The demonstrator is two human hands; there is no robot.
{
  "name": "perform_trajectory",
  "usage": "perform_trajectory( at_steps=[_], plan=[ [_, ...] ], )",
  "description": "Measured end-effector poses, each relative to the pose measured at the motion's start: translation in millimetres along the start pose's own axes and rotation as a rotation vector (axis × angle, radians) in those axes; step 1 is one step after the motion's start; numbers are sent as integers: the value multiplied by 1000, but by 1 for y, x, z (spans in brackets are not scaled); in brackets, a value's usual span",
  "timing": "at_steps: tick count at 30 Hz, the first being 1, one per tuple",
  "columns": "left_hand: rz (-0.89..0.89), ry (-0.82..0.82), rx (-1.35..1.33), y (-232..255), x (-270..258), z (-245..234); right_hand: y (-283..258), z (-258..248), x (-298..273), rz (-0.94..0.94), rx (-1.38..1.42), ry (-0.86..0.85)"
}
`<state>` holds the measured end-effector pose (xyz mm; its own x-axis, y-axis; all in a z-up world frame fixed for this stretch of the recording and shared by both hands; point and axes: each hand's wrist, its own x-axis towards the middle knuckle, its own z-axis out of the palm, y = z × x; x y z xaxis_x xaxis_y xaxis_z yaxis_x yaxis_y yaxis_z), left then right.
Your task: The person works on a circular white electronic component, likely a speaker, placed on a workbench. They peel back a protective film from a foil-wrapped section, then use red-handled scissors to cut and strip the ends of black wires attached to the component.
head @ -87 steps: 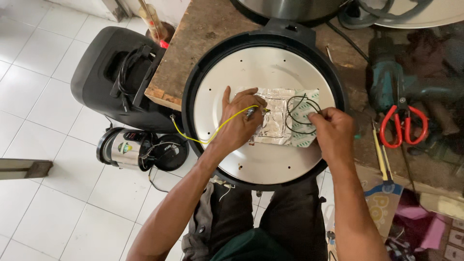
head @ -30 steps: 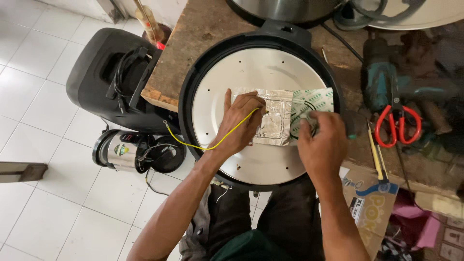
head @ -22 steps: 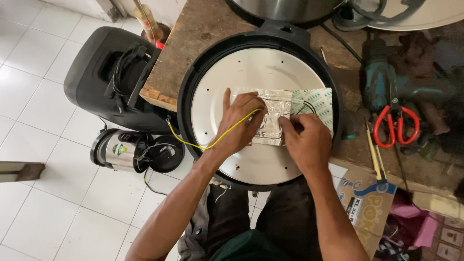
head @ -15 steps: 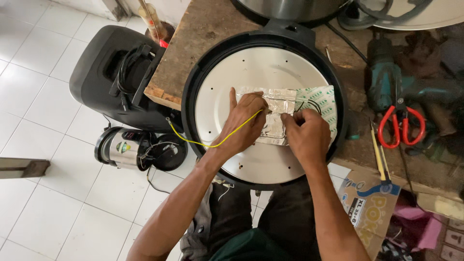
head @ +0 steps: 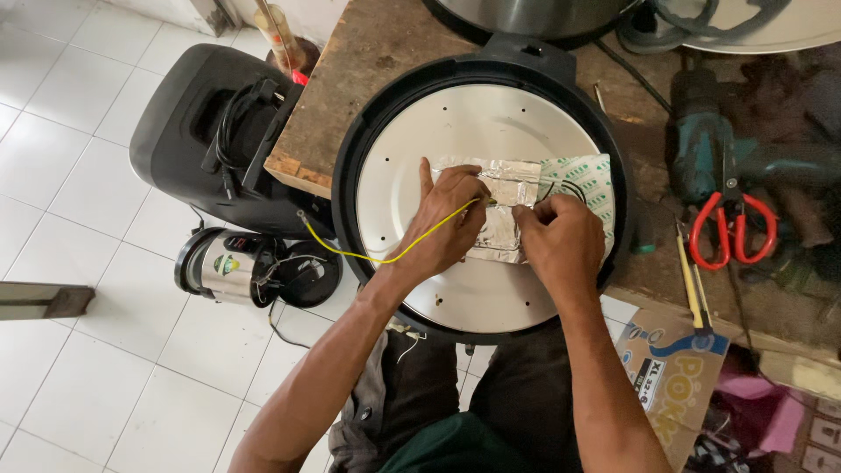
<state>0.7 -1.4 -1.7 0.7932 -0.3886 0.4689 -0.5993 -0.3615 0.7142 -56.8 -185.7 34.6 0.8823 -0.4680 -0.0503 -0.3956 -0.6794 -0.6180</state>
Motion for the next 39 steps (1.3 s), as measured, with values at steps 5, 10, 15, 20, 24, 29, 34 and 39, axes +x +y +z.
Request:
perform_trajectory(
  at_steps=[5,10,15,20,24,29,34,39],
  plan=[
    [-20,-22,-6,4,-2,-3,-28,-14,-25,-11,80,23],
    [-22,-34,-7,1,-1,-3,-16,13,-11,-139,133,106],
    [-50,-63,-61,9,1,-9,-5,23,4,-236,-46,116],
    [-54,-78,-46,5,1,-10,-5,24,3,-208,-50,93],
    [-12,-90,52,4,2,-6,-10,18,4,-188,-41,73],
    [-3,-142,123,3,0,-8,-4,20,6,-160,35,99],
    [-9,-220,225,7,2,-10,10,24,11,-156,138,120],
    [25,-312,490,17,-1,-20,27,17,12,-261,221,200]
  ],
)
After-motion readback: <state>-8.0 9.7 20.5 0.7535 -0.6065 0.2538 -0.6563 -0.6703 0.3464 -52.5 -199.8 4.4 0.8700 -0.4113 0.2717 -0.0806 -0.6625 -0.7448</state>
